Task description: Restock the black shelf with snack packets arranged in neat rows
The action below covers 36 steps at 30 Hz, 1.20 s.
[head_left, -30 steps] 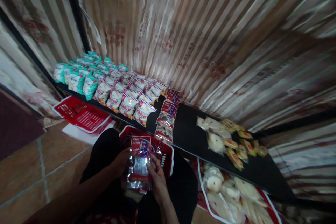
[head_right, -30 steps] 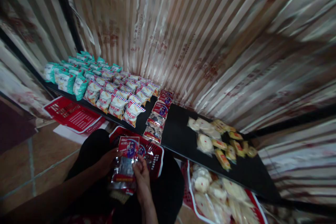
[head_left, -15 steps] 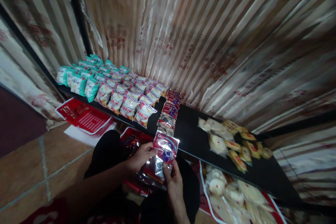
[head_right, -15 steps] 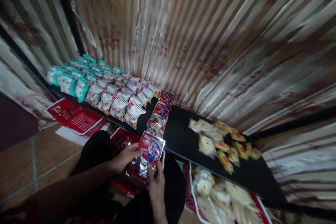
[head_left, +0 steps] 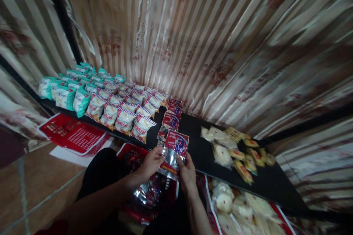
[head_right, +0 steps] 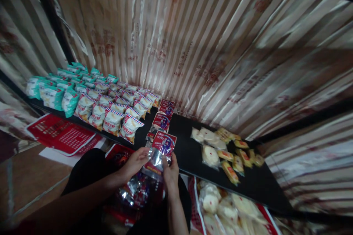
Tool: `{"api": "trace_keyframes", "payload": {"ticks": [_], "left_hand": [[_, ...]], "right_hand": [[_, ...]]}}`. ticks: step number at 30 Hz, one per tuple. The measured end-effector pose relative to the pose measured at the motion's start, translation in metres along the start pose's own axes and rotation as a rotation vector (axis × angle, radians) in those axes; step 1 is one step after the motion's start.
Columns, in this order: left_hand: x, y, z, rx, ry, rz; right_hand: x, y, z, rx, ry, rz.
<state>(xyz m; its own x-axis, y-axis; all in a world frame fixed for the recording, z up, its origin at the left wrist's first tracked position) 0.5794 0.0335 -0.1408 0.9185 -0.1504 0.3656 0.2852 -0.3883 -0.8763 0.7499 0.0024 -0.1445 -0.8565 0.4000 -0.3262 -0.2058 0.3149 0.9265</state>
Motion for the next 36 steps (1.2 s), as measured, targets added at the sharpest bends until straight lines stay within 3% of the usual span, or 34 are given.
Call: {"api": "trace_keyframes", "payload": {"ticks": [6,10,22,31,36], "left_hand": [[-0.003,-0.013,0.029,0.128,-0.129,0.264],[-0.004,-0.019,0.045,0.182,-0.186,0.435],[-0.003,-0.020,0.060,0.288,-0.218,0.680],[0.005,-0.027,0.059,0.515,-0.250,0.807],[0.008,-0.014,0.066,0.508,-0.187,0.801]], "right_hand": [[0.014,0.021,0.047,-0.069,-0.026,-0.178],[0.019,0.034,0.061,-0.119,-0.084,-0.389],[0.032,0.053,0.048,-0.171,-0.233,-0.822],[0.042,0.044,0.048,-0.279,-0.276,-0.928],[0.048,0.034,0.055,-0.322,-0.260,-0.950]]}}
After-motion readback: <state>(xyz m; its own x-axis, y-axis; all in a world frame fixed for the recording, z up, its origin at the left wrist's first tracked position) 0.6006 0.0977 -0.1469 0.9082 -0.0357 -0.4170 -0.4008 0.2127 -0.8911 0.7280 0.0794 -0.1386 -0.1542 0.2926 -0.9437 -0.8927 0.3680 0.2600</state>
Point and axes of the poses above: each hand's wrist, its own z-axis towards the middle knuckle, its own x-axis out of the palm, y = z × x, the point moved 8 cm from there along z, towards the middle knuckle, and after that the axes turned 15 degrees about -z, right-handed, at the moved point
